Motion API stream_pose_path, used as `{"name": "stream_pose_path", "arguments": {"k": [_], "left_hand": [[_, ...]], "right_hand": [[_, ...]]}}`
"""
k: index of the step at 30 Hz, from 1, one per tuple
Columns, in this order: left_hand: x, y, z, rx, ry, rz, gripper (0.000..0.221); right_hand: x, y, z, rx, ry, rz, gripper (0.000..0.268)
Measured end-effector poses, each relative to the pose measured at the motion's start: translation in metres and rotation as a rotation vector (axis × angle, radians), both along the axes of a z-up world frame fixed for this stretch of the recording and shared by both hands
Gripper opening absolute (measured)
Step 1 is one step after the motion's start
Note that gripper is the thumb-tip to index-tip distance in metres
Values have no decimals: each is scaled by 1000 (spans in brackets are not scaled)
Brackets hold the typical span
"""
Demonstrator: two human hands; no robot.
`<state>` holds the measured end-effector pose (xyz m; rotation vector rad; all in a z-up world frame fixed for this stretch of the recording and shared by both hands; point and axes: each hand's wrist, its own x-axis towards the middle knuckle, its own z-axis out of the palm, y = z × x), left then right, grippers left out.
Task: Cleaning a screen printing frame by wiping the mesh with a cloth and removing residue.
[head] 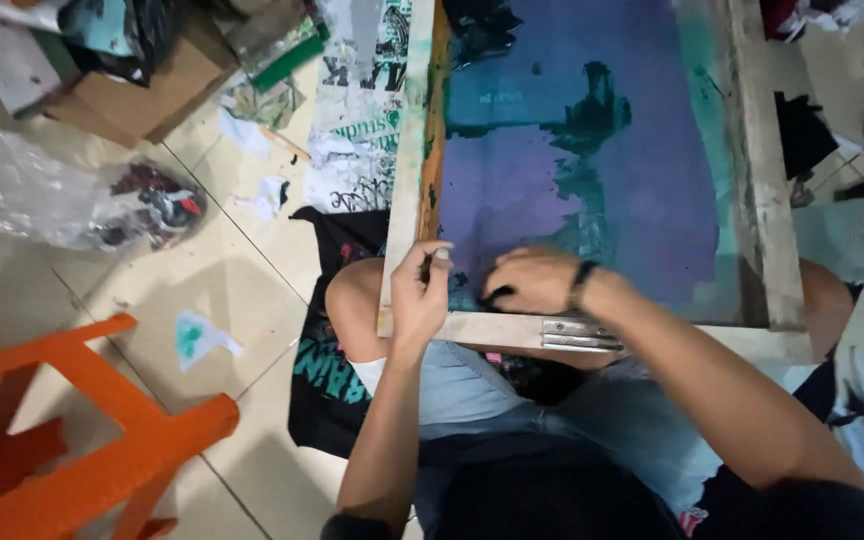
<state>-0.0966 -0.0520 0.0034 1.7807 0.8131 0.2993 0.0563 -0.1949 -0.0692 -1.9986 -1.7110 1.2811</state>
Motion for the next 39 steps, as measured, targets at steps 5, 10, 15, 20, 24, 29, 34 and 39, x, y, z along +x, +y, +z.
{"name": "stream_pose_path", "arguments": {"k": [5,10,15,20,24,29,34,39], "left_hand": [[-4,7,-14,-9,3,-9,22],[-5,6,-10,46,-50,-23,19],[-6,9,-18,23,-87,-52,19],[15,14,-19,96,185,-261,27],[38,35,3,144,247,-260,31],[67,57,16,215,202,-302,34],[84,55,5,445,287,-499,32],[70,66,-32,332,195,-309,29]], "right_hand": [[77,22,7,151,-88,-293,27],[127,93,-67,333,-345,-342,27],[138,105,-108,461,-453,-340,27],[80,70,-47,348,-321,-246,17],[3,30,-17,225,0,-160,21],[20,43,-20,220,-76,-102,25],[116,90,-118,530,-383,-286,16],[74,65,-89,296,-506,-127,20]]}}
